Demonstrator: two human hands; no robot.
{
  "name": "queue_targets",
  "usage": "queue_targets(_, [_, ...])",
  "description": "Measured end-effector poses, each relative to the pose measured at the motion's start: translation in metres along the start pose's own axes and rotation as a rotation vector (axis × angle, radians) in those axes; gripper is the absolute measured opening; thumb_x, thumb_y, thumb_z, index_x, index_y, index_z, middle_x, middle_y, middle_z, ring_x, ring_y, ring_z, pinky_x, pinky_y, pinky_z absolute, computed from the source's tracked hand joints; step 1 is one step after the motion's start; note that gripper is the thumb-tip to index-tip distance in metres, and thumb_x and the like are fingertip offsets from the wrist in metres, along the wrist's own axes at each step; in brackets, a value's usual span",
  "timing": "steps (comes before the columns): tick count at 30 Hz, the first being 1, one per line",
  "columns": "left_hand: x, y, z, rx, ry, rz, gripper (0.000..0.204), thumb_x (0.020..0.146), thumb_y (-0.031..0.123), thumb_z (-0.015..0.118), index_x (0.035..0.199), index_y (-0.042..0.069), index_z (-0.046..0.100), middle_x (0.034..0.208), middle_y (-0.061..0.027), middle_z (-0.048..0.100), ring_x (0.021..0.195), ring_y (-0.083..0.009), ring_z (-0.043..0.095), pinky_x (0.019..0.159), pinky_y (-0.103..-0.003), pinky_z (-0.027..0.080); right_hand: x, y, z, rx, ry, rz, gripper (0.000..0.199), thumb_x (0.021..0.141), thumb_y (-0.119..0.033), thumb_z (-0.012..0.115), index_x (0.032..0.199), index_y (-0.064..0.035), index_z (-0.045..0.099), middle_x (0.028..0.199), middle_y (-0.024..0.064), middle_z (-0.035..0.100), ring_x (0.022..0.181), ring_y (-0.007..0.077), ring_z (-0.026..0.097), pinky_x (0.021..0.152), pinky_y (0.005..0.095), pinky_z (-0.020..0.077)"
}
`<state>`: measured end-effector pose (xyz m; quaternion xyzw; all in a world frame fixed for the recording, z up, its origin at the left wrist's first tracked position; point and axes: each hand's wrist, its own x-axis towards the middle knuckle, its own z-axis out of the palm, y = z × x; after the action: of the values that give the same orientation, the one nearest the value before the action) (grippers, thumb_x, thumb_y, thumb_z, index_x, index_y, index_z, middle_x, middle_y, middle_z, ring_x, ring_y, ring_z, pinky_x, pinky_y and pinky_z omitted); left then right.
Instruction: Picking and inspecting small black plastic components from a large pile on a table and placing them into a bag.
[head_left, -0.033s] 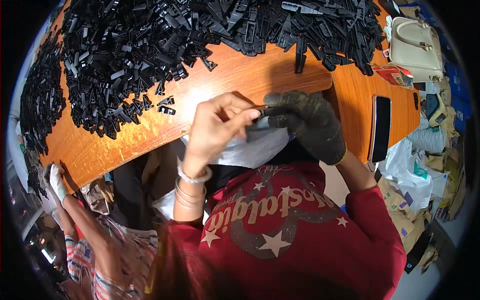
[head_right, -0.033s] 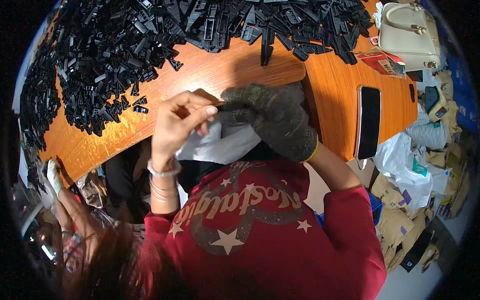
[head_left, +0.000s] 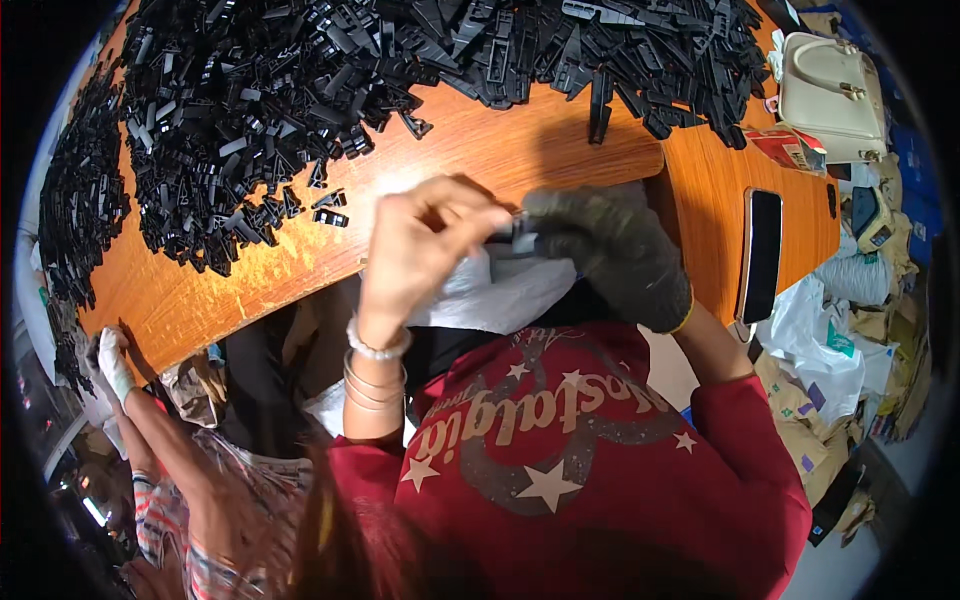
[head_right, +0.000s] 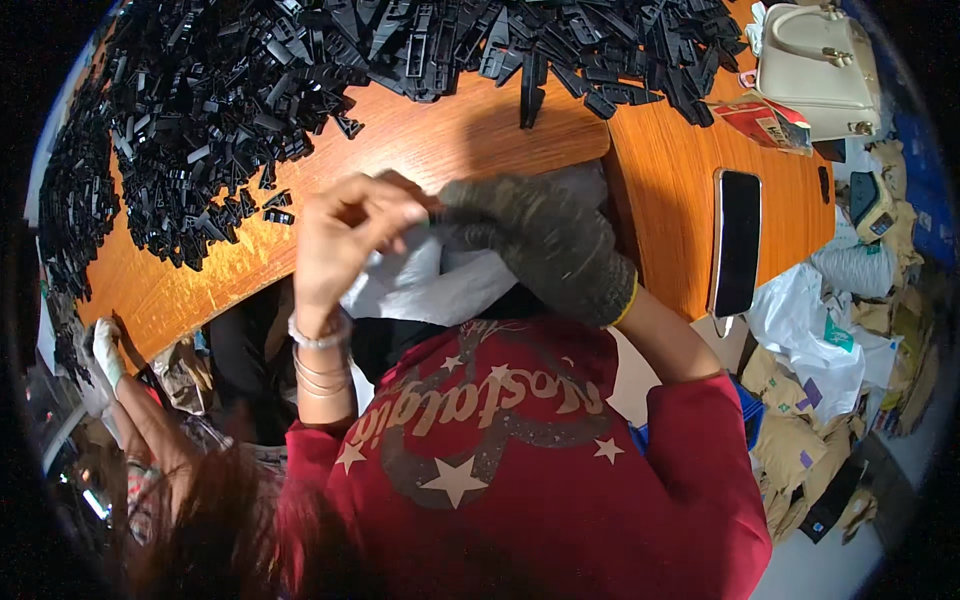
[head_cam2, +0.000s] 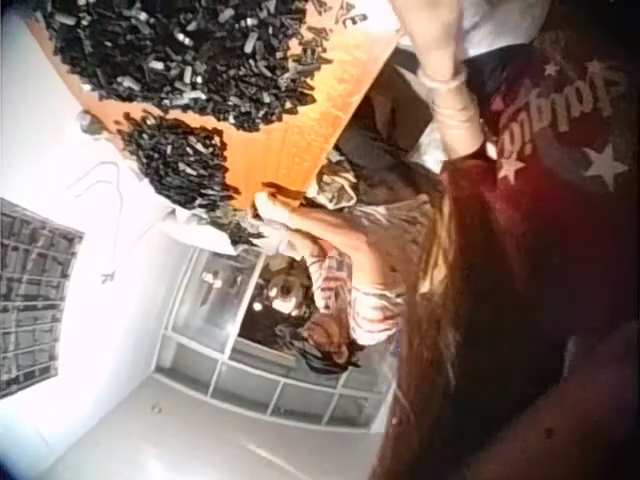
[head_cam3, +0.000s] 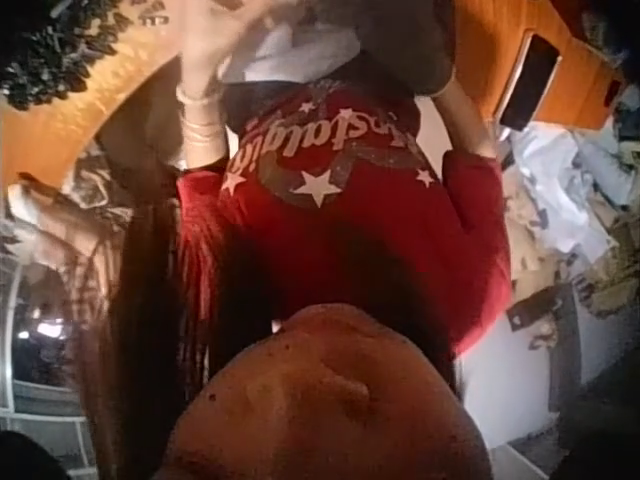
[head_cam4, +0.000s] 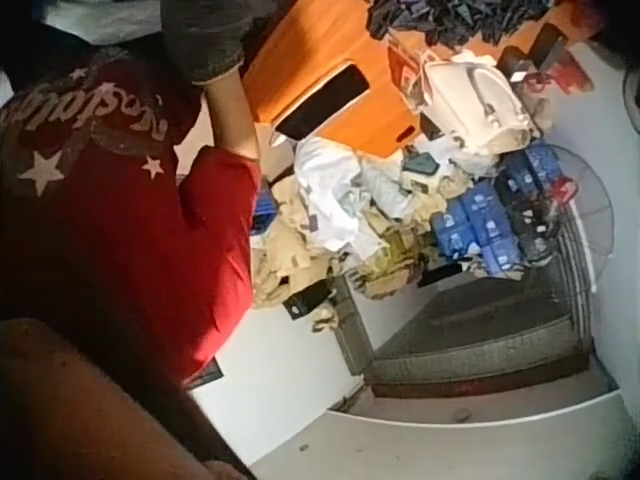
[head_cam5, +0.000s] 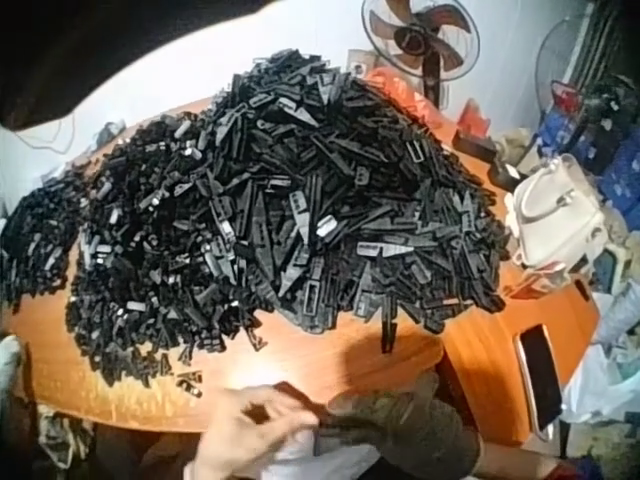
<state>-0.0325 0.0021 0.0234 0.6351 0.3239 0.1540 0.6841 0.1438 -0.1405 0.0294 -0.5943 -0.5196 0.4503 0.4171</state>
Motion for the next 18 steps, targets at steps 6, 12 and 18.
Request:
queue_targets(6, [0.03, 0.013, 0.011, 0.154, 0.141, 0.172, 0.016, 0.086, 0.01, 0.07, 0.078, -0.003, 0.068, 0.057, 0.0, 0.058, 0.045, -0.0035, 0.047, 0.042, -0.021, 0.036, -0.022, 0.008, 0.005, -0.414, 0.091, 0.014, 0.038, 0.088, -0.007, 0.057, 0.126, -0.0113, 0.059, 0.114, 0.0135, 0.064, 0.101, 0.0312, 0.062, 0.086, 0.0399, 0.05])
queue_targets(12, [0.07, 0.006, 0.073, 0.684, 0.214, 0.487, 0.02, 0.082, 0.019, 0.072, 0.08, -0.001, 0.067, 0.067, -0.014, 0.065, 0.058, -0.0299, 0.064, 0.054, -0.036, 0.048, -0.034, 0.002, 0.001, -0.466, 0.186, 0.117, 0.028, 0.088, -0.013, 0.062, 0.115, -0.01, 0.066, 0.107, 0.0113, 0.067, 0.099, 0.0286, 0.063, 0.088, 0.0387, 0.0491])
queue_targets(18, [0.075, 0.013, 0.078, 0.815, 0.256, 0.498, 0.025, 0.075, 0.022, 0.077, 0.077, 0.001, 0.063, 0.061, -0.0135, 0.062, 0.056, -0.0307, 0.063, 0.052, -0.038, 0.047, -0.038, 0.001, -0.004, 0.131, 0.52, 0.264, 0.032, 0.087, 0.0, 0.06, 0.119, -0.002, 0.062, 0.098, 0.0095, 0.068, 0.087, 0.0181, 0.065, 0.073, 0.03, 0.0523])
